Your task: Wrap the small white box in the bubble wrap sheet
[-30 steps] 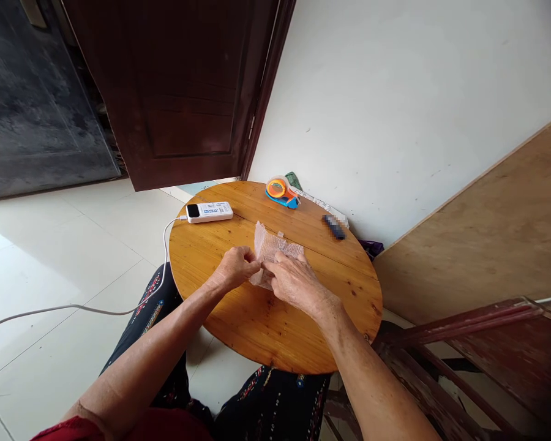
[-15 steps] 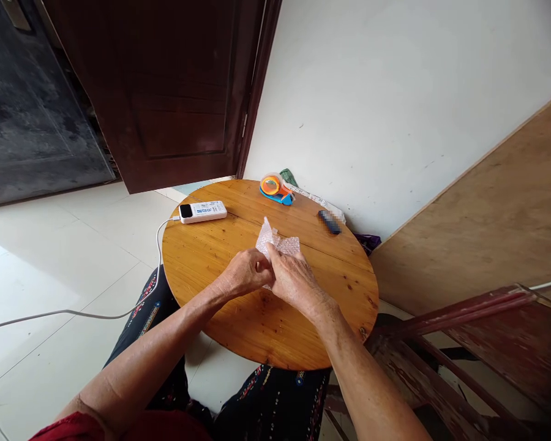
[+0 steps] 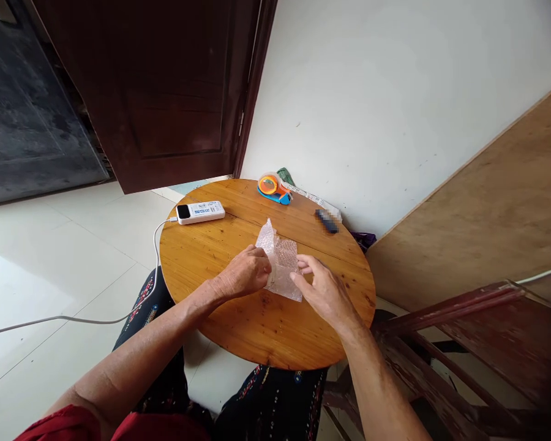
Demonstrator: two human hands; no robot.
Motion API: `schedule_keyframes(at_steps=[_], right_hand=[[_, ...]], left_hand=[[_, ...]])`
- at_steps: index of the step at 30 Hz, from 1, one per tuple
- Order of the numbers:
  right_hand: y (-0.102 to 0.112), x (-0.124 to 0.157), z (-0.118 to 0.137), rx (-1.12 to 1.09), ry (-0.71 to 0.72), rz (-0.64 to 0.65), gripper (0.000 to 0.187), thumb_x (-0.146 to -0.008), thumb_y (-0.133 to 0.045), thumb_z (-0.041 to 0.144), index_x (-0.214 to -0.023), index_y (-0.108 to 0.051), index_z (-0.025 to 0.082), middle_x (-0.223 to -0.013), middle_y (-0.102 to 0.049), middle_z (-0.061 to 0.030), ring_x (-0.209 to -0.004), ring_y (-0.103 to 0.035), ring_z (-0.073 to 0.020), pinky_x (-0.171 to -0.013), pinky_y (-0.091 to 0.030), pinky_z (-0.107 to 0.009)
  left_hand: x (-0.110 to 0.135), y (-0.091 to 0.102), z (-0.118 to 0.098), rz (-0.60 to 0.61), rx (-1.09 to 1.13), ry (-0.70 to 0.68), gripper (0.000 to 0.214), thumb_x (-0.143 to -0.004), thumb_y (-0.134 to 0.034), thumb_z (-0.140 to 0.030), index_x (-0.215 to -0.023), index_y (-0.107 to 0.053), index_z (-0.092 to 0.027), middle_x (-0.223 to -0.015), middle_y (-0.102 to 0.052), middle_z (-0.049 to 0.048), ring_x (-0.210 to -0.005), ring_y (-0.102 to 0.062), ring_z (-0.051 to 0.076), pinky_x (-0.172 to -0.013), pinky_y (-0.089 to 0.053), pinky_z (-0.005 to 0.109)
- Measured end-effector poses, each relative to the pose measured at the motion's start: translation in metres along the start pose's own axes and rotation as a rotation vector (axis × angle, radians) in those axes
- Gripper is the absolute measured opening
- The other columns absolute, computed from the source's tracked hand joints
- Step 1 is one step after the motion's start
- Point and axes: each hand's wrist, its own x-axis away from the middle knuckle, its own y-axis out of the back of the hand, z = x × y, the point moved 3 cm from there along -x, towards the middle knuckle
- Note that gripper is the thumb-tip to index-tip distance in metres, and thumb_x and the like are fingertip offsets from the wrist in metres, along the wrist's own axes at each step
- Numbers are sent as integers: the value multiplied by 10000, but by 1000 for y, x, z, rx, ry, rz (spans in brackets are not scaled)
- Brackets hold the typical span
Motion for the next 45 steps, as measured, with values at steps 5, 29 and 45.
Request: schedule_keyframes(at_steps=[5, 29, 45], right_hand=[[-16, 15, -46, -119, -310, 93, 664, -808, -605, 523, -1329, -510, 122, -1086, -713, -140, -893, -683, -244, -820, -507, -372], [-57, -10, -3, -662, -221, -178, 583, -739, -661, 376, -1275, -576, 162, -894, -752, -55, -751, -695, -209, -679, -549, -314], [-41, 1, 29, -335, -29, 72, 495, -897, -430, 281, -1371, -501, 157, -974, -734, -58, -712, -666, -167, -729, -549, -317]], left_hand=[[0, -2, 3, 24, 3, -75, 188, -826, -524, -91, -860, -693, -167, -975, -691, 84, -918, -613, 187, -911, -475, 315], [-10, -1, -1, 221, -37, 25, 188, -866, -535, -169, -788, -706, -181, -887, -717, 69, -878, -606, 211, -848, -486, 318], [4, -17, 22, 51, 468, 296, 685, -714, -641, -158, -1381, -484, -171, -1206, -640, 91, -765, -589, 126, -748, -529, 272]])
